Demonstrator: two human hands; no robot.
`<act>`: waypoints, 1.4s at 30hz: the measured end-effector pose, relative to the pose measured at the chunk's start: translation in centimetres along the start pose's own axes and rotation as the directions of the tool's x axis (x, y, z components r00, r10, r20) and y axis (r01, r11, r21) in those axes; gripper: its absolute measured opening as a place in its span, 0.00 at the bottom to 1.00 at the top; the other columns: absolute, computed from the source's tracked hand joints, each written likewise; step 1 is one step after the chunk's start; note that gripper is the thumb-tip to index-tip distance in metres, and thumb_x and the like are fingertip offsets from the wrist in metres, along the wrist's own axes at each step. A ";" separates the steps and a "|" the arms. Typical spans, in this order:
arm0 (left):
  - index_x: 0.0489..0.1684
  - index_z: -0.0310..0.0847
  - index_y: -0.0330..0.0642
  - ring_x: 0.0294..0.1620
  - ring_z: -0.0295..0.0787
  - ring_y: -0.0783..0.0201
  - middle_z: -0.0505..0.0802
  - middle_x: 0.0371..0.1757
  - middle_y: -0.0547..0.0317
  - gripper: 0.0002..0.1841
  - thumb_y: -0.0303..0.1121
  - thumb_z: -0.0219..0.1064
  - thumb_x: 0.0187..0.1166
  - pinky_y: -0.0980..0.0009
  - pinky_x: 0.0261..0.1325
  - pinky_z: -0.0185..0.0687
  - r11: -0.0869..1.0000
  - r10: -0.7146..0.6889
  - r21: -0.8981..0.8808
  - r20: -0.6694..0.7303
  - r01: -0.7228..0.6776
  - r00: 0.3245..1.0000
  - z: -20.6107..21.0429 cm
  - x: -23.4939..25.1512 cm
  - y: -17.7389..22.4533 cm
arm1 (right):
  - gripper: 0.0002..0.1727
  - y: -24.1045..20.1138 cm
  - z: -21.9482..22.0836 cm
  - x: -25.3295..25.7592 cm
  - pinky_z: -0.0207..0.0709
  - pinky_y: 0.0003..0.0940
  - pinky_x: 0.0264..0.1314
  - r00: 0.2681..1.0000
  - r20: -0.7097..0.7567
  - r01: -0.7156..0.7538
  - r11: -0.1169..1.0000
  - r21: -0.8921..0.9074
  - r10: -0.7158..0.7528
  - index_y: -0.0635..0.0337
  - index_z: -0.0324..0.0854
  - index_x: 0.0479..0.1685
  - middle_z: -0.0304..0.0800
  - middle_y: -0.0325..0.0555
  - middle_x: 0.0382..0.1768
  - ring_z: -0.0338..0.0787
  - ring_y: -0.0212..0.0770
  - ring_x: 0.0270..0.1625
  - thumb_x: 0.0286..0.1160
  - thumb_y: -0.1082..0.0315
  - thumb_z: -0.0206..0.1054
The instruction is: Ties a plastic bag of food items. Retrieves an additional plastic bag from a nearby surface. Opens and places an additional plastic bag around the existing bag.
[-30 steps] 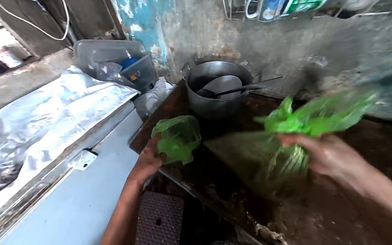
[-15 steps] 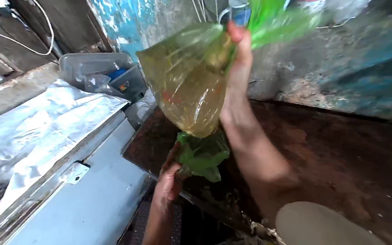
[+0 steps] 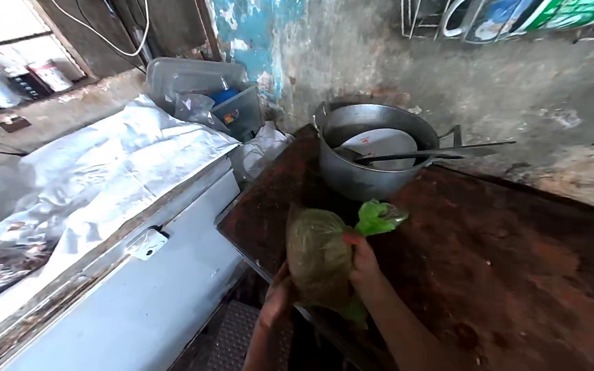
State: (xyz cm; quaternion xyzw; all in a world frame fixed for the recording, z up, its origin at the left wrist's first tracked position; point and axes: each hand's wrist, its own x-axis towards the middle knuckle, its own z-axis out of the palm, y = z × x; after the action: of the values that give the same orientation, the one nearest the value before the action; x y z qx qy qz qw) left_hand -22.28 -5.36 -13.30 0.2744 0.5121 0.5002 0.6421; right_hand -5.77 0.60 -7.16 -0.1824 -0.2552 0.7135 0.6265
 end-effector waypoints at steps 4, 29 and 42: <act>0.75 0.73 0.32 0.36 0.89 0.72 0.93 0.46 0.55 0.19 0.28 0.53 0.89 0.71 0.41 0.88 0.924 0.126 0.361 0.018 -0.124 0.992 -0.8 1.5 3.6 | 0.03 -2.2 -0.4 -0.4 0.89 0.23 0.41 0.969 0.245 -0.004 0.997 -0.082 0.024 0.44 0.95 0.31 0.96 0.31 0.31 0.94 0.24 0.35 0.59 0.61 0.78; 0.57 0.85 0.33 0.51 0.89 0.74 0.91 0.56 0.58 0.18 0.18 0.65 0.68 0.77 0.55 0.86 0.761 0.414 0.404 0.300 -0.508 0.859 3.5 0.8 11.0 | 0.11 -9.1 4.5 -0.9 0.83 0.18 0.45 0.980 -0.076 -0.180 0.639 -0.748 0.186 0.57 0.79 0.49 0.89 0.27 0.33 0.87 0.20 0.36 0.70 0.78 0.67; 0.44 0.87 0.36 0.34 0.88 0.64 0.91 0.37 0.54 0.07 0.23 0.75 0.72 0.63 0.43 0.86 0.373 0.368 0.822 0.295 -0.430 0.882 8.9 -1.7 18.3 | 0.08 -13.3 8.0 2.3 0.78 0.40 0.35 0.970 0.065 0.096 -0.124 -0.988 0.233 0.60 0.88 0.35 0.85 0.43 0.26 0.84 0.36 0.30 0.79 0.66 0.72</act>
State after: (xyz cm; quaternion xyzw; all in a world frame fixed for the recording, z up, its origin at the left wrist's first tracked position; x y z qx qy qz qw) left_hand -20.55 0.86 6.03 0.6905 0.5909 0.3016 0.2882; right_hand -0.06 2.90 7.27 -0.5224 -0.7595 0.3277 0.2070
